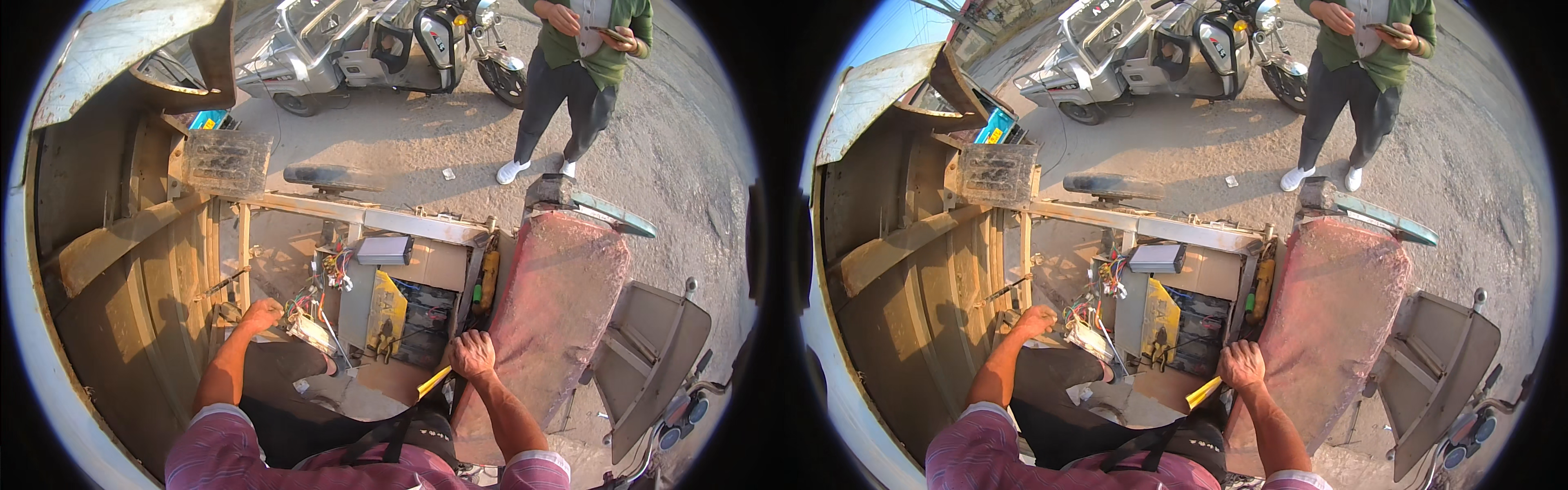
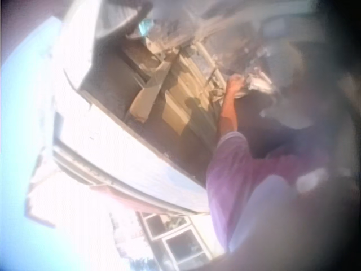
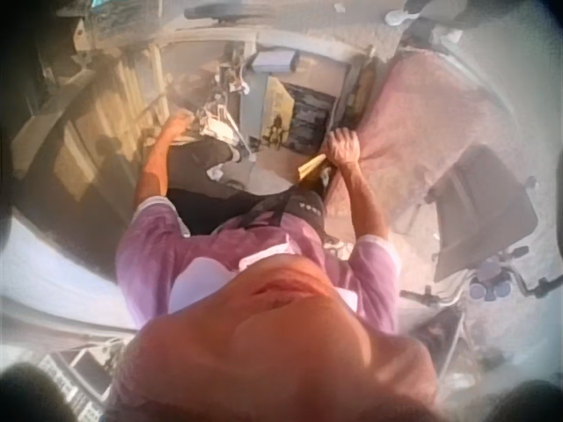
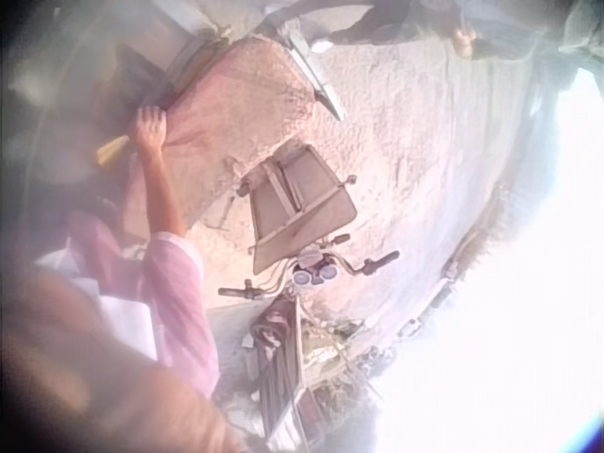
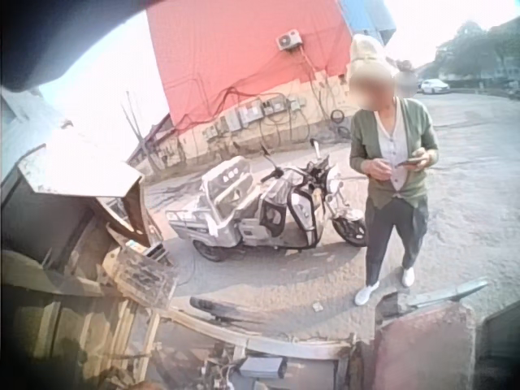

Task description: The person works on the exposed wiring of a three-wheeled vehicle, consulting a small instruction card and connecting multiple colored wires to terminals and connectors. They lift the seat to access the compartment, handle the wiring harness, and reposition the seat at the end.

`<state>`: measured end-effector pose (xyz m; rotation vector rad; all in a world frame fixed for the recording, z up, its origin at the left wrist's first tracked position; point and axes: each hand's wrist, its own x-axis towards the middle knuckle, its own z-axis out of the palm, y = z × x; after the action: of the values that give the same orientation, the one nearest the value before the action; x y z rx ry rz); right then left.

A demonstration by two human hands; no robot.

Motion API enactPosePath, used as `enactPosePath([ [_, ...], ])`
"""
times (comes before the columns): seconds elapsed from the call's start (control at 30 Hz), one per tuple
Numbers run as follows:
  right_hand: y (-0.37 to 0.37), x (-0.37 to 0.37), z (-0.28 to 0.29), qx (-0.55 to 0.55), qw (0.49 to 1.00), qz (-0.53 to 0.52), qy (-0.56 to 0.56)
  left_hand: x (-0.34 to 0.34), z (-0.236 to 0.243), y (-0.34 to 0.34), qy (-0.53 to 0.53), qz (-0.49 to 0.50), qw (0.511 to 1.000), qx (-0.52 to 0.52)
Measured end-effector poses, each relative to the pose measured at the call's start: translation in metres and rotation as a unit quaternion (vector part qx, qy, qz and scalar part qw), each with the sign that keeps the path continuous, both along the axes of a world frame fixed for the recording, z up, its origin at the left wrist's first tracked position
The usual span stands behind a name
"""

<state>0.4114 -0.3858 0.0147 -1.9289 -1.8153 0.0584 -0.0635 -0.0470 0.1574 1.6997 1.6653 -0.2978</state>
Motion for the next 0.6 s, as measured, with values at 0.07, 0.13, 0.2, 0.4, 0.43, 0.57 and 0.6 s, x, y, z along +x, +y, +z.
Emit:
enactPosePath([
  [0.07,-0.003,0.001,-0.001,-0.014,1.0,0.0,0.002,-0.006,-0.005,0.003,0.017,-0.004,1.0,0.0],
  [0.13,-0.004,0.001,-0.003,-0.038,0.999,0.003,-0.015,-0.009,-0.009,0.007,-0.02,0.024,0.999,0.006],
  [0.2,-0.005,0.002,-0.004,-0.056,0.998,0.011,-0.018,-0.012,-0.011,0.008,-0.019,0.036,0.999,0.001],
  [0.4,-0.005,0.001,-0.006,-0.043,0.999,0.006,-0.008,-0.015,-0.017,0.012,-0.037,0.019,0.999,-0.002],
  [0.43,-0.004,0.001,-0.007,-0.031,0.999,0.005,-0.016,-0.014,-0.017,0.012,-0.052,0.015,0.999,0.003],
  [0.57,-0.004,0.001,-0.006,-0.003,1.0,0.004,-0.022,-0.01,-0.013,0.008,-0.057,0.018,0.998,0.009],
  [0.6,-0.004,0.002,-0.006,0.0,1.0,0.003,-0.019,-0.008,-0.011,0.007,-0.057,0.02,0.998,0.009],
])
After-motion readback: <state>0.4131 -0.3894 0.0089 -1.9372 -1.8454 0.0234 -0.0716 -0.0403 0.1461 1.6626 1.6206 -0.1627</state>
